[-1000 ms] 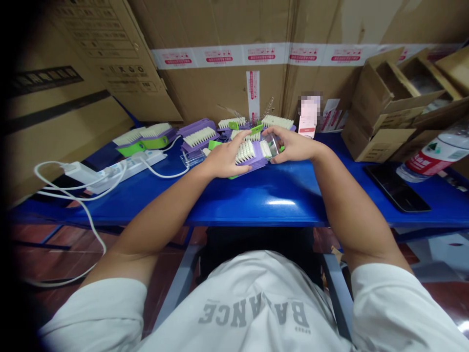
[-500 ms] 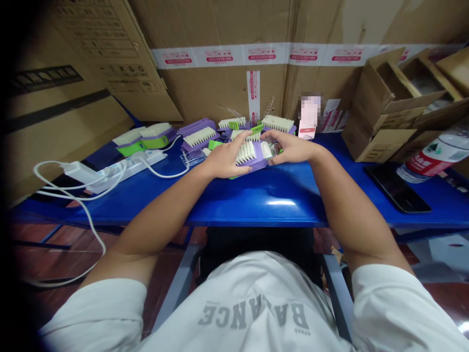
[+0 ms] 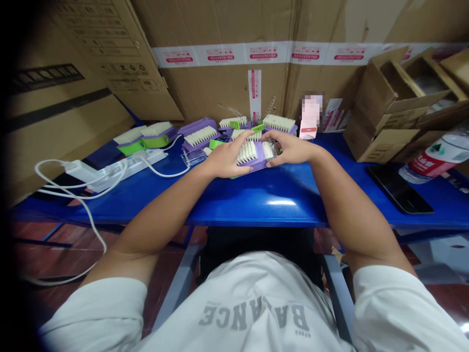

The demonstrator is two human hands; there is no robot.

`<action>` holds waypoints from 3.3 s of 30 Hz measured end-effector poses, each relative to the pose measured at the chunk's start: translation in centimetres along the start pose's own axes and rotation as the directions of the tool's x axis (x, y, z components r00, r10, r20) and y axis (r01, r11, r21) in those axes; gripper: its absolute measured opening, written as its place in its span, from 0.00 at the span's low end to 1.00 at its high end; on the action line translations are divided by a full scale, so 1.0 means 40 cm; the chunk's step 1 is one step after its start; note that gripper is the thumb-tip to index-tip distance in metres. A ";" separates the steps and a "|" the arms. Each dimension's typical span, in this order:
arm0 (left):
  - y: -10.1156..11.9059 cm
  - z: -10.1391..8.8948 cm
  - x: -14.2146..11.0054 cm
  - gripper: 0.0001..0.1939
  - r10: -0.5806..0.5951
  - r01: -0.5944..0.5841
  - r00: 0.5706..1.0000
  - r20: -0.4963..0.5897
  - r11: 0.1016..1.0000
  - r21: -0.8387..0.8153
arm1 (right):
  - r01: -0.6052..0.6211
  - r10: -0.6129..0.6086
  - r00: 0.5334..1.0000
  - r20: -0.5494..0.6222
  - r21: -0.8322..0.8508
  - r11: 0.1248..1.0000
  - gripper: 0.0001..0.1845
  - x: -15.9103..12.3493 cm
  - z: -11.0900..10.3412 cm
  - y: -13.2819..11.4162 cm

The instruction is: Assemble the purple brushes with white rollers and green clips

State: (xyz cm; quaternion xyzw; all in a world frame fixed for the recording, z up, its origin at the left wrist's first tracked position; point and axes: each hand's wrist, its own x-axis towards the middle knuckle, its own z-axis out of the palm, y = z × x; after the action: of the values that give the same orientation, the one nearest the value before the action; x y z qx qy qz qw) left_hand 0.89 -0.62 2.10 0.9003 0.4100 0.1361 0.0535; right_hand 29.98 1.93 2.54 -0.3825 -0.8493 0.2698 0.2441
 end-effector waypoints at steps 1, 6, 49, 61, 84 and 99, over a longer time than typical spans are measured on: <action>0.000 -0.001 0.000 0.59 0.002 -0.002 1.000 0.000 1.000 -0.001 | -0.006 0.006 1.000 0.000 0.002 1.000 0.48 0.000 0.001 0.001; 0.000 -0.001 -0.001 0.59 0.002 -0.002 1.000 -0.005 1.000 -0.004 | -0.013 0.013 1.000 -0.003 0.027 1.000 0.48 0.002 0.006 0.005; -0.010 0.006 0.002 0.59 -0.006 0.006 1.000 -0.009 1.000 0.008 | -0.037 0.039 0.998 -0.059 0.039 0.999 0.49 0.013 0.033 0.025; -0.011 0.008 0.001 0.60 0.000 0.000 1.000 -0.016 1.000 0.012 | -0.055 0.053 0.995 -0.082 -0.015 0.998 0.48 0.015 0.035 0.016; -0.009 0.005 -0.001 0.60 -0.004 0.004 1.000 -0.011 1.000 -0.003 | -0.082 0.085 0.995 -0.047 0.051 0.995 0.47 0.019 0.036 0.029; -0.008 0.003 -0.002 0.59 0.009 -0.009 1.000 -0.007 1.000 -0.001 | -0.066 0.073 0.996 -0.048 0.124 0.990 0.44 0.018 0.039 0.027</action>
State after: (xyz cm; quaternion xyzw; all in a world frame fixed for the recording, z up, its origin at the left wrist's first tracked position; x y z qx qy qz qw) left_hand 0.64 -0.47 1.89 0.9017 0.4058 0.1398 0.0519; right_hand 29.15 2.66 0.84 -0.4032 -0.8106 0.3196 0.2798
